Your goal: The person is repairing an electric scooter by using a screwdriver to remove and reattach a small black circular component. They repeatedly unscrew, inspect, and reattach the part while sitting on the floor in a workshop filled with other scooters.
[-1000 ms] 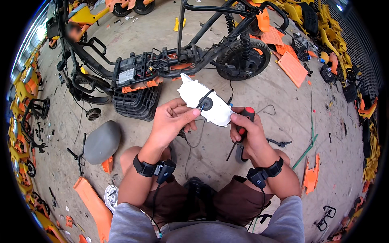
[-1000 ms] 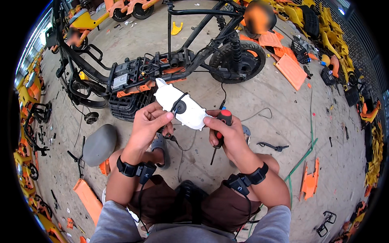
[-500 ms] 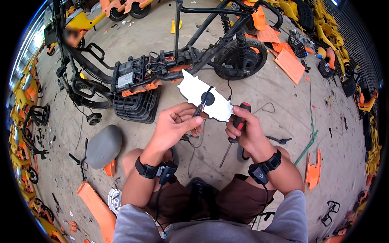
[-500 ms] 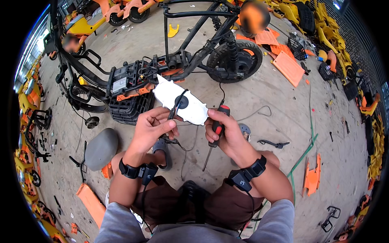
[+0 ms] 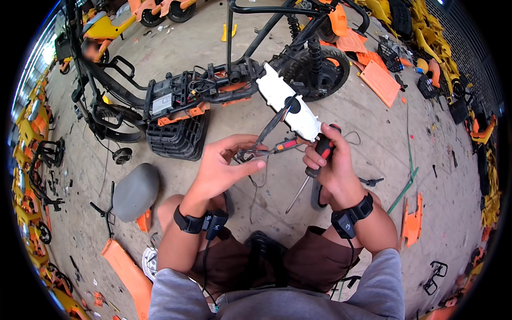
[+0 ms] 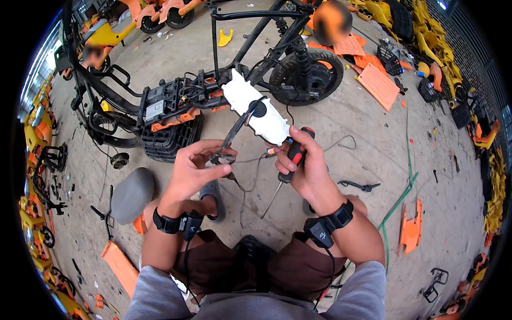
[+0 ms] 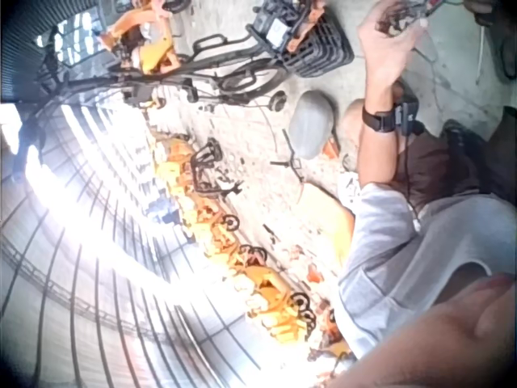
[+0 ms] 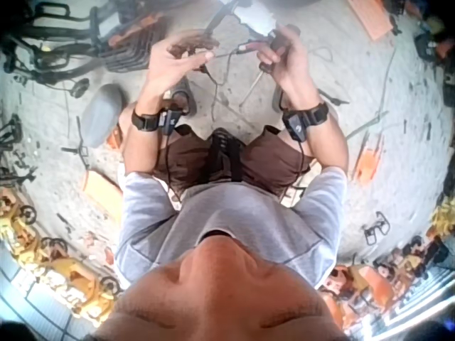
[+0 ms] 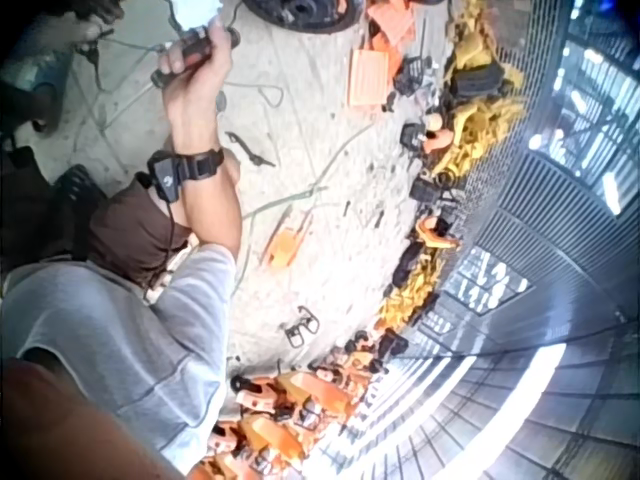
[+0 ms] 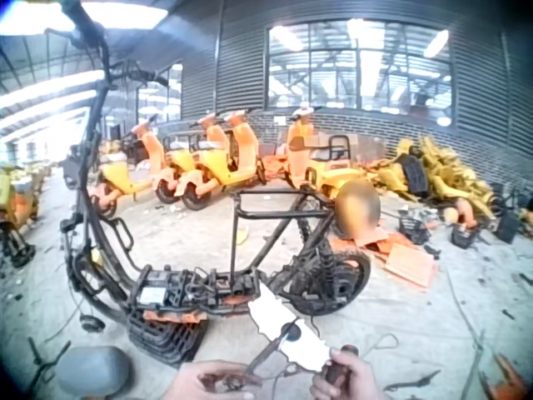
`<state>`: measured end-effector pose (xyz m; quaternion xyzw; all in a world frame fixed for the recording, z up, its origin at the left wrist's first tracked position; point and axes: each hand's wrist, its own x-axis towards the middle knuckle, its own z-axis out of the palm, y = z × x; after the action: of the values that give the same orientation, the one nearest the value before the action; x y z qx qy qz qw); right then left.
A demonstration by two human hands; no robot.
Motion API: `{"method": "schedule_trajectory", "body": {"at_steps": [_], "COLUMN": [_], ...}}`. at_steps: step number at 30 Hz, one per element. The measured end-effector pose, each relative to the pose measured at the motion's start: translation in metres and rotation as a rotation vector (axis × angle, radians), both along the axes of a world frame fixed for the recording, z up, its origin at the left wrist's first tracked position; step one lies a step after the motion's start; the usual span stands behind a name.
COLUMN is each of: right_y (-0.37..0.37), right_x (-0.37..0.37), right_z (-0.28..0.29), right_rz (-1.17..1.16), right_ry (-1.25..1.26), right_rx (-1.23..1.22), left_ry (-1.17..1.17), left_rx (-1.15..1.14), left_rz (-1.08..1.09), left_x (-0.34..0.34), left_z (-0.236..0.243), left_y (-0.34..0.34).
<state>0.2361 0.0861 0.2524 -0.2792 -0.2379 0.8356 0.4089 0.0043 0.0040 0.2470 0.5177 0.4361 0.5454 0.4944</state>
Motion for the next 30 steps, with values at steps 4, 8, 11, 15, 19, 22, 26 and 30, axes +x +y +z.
{"method": "schedule_trajectory", "body": {"at_steps": [4, 8, 11, 15, 19, 22, 26, 30], "right_y": [0.002, 0.003, 0.004, 0.004, 0.004, 0.004, 0.003, 0.004], "right_x": [0.001, 0.002, 0.002, 0.001, 0.000, -0.001, -0.001, 0.000], "right_z": [-0.001, -0.001, -0.002, -0.003, -0.003, -0.002, -0.001, -0.002], "right_rz": [-0.017, -0.054, -0.049, -0.033, -0.021, -0.021, -0.015, -0.009], "right_ry": [0.011, 0.001, 0.011, 0.010, 0.018, 0.012, 0.015, 0.025], "right_rx": [-0.038, -0.069, -0.062, -0.047, -0.052, -0.043, -0.047, -0.045], "left_ry": [0.003, -0.012, 0.002, 0.155, 0.274, 0.281, 0.096, 0.079], "left_rx": [0.038, 0.017, 0.020, 0.069, 0.238, 0.257, 0.178, 0.136], "left_rz": [0.059, 0.107, 0.134, 0.169, 0.255, 0.314, 0.359, 0.385], "left_x": [-0.001, -0.003, -0.005, -0.005, -0.004, -0.002, 0.003, 0.005], "left_z": [-0.002, -0.001, 0.001, 0.001, -0.001, -0.003, -0.004, -0.004], "left_y": [0.001, 0.000, -0.001, -0.002, -0.001, -0.001, -0.005, -0.006]}}
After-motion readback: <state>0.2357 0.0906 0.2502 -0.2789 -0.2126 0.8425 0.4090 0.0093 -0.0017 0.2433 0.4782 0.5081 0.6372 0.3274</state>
